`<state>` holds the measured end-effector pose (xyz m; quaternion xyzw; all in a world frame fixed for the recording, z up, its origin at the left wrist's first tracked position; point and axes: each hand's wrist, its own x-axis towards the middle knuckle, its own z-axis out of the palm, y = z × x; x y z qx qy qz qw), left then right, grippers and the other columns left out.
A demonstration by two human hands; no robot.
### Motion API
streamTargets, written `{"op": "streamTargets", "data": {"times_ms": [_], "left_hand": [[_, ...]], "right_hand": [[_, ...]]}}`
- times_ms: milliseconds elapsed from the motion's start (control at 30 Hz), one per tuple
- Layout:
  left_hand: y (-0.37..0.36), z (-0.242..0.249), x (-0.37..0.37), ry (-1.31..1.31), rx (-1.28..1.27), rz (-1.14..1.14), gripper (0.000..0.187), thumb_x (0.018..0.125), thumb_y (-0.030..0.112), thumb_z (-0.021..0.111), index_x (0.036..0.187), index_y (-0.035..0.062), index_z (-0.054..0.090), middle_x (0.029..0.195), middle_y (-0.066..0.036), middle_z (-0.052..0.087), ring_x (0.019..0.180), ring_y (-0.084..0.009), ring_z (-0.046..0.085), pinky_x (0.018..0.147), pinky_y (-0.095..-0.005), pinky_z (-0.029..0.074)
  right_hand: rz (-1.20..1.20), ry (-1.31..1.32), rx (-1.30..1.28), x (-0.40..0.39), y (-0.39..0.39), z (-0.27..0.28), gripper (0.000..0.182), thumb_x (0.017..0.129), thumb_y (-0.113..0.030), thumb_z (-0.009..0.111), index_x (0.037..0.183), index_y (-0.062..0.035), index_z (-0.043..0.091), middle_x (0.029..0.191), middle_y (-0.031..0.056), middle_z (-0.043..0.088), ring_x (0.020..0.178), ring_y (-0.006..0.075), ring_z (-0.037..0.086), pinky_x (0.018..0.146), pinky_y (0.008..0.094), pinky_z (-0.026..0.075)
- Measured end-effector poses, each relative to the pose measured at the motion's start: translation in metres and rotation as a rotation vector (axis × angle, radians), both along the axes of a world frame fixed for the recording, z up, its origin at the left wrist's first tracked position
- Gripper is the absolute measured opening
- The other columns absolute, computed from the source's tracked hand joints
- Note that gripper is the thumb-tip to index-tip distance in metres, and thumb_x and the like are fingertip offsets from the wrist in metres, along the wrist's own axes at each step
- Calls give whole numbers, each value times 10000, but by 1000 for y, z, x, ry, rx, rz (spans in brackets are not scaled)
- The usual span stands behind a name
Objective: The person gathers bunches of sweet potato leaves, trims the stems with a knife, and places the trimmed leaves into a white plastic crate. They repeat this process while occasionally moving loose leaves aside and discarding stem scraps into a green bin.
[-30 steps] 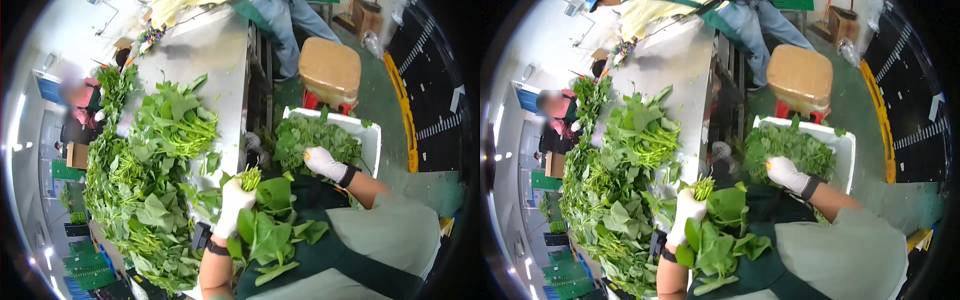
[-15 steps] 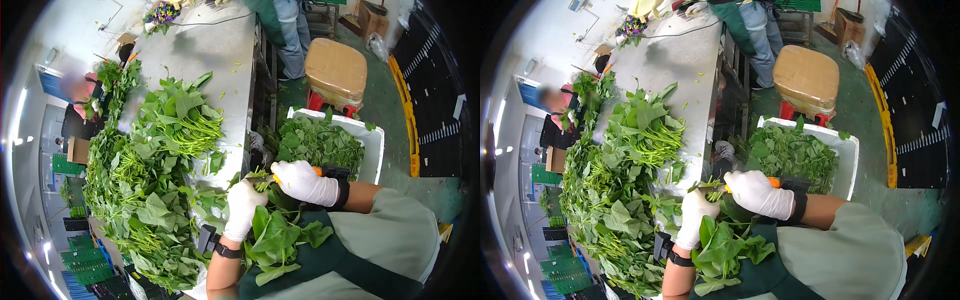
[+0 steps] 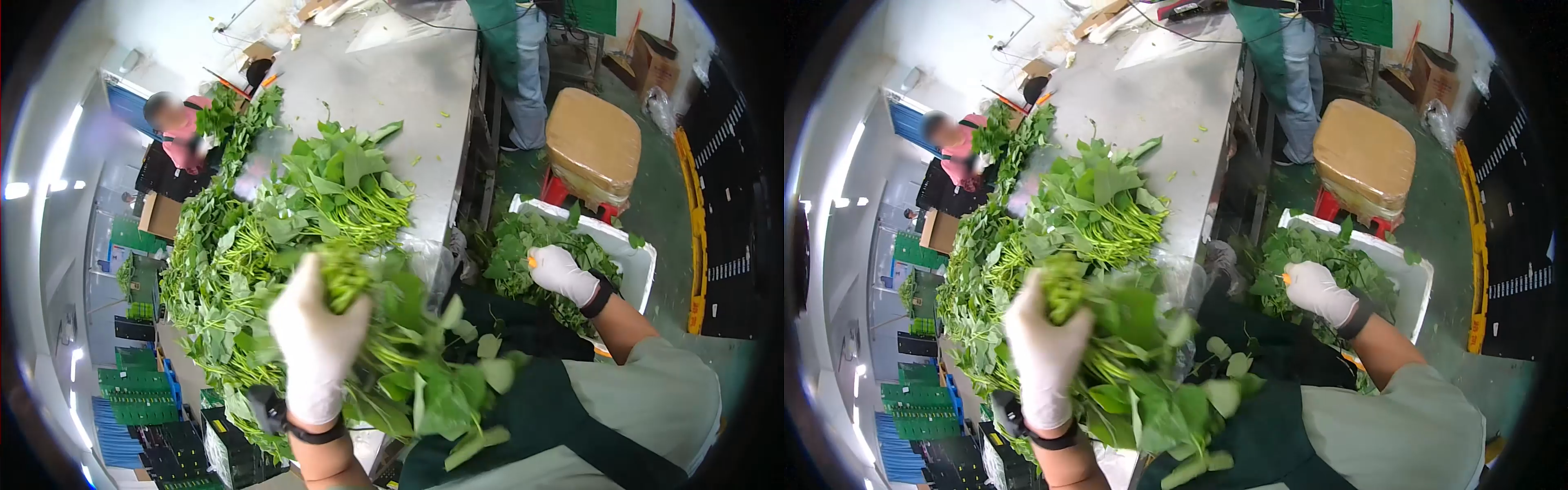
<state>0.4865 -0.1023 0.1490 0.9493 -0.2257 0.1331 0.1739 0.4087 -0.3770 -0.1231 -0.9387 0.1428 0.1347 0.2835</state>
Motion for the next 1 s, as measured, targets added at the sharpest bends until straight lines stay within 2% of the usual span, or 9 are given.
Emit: {"op": "streamTargets", "data": {"times_ms": [67, 200, 300, 333, 500, 633, 800, 900, 1000], "left_hand": [[6, 25, 13, -400, 22, -83, 409, 607, 20, 681, 1007, 38, 599, 854, -126, 612, 742, -289, 617, 686, -349, 508], [14, 52, 65, -1008, 393, -237, 450, 535, -28, 651, 972, 67, 602, 945, -75, 615, 904, -257, 607, 861, -388, 452], [39, 14, 125, -1010, 426, -376, 323, 731, 78, 708, 1037, 112, 612, 1006, -43, 617, 1044, -241, 580, 1077, -484, 327], [56, -20, 155, -854, 442, -332, 442, 682, 40, 694, 1100, 124, 576, 1135, -55, 596, 1106, -204, 558, 1115, -474, 283], [55, -136, 157, -113, 533, -359, 669, 623, 12, 661, 1268, 87, 498, 1282, -153, 495, 1295, -324, 402, 1124, -571, 215], [71, -111, 144, -19, 211, -309, 707, 604, -29, 602, 1291, 108, 506, 1325, -144, 485, 1316, -336, 379, 1124, -567, 199], [90, -79, 122, 203, -2, -284, 465, 650, -77, 517, 1056, 81, 678, 1060, -125, 648, 1063, -320, 583, 1070, -421, 345], [95, -84, 112, 234, -61, -285, 366, 717, -47, 556, 1050, 47, 677, 1105, -146, 647, 1037, -321, 604, 914, -351, 476], [92, -91, 92, 240, -142, -241, 337, 747, -33, 576, 1062, 41, 670, 1098, -148, 646, 1045, -316, 605, 926, -355, 469]], "right_hand": [[21, -82, 6, 4, 6, 0, 194, 800, -172, 558, 928, -54, 643, 827, 213, 665, 804, 399, 649, 731, 483, 509], [127, -103, 2, 7, 18, -4, 180, 801, -183, 552, 903, -62, 637, 787, 202, 662, 766, 394, 652, 700, 491, 509], [180, -122, 20, 4, 25, -11, 172, 787, -177, 557, 881, -54, 632, 765, 204, 655, 739, 401, 646, 679, 498, 506], [181, -164, 27, 1, 26, -17, 169, 778, -176, 566, 872, -54, 633, 754, 203, 653, 732, 400, 645, 674, 497, 507], [198, -115, -8, -2, 25, -8, 173, 774, -182, 576, 877, -57, 636, 737, 201, 651, 721, 388, 652, 659, 488, 512], [183, -116, 22, 5, 20, 2, 172, 797, -189, 579, 901, -68, 642, 741, 205, 651, 725, 396, 649, 658, 480, 515], [140, -170, 345, 49, 42, 75, 162, 791, -155, 577, 913, -63, 631, 776, 193, 655, 762, 400, 643, 680, 468, 514], [224, -508, 405, 91, 73, 102, 218, 789, -155, 593, 986, -64, 620, 846, 188, 658, 791, 387, 643, 700, 443, 515], [260, -812, 426, 126, 114, 120, 318, 793, -217, 627, 1070, -63, 602, 911, 182, 656, 837, 365, 643, 738, 418, 517]]}}
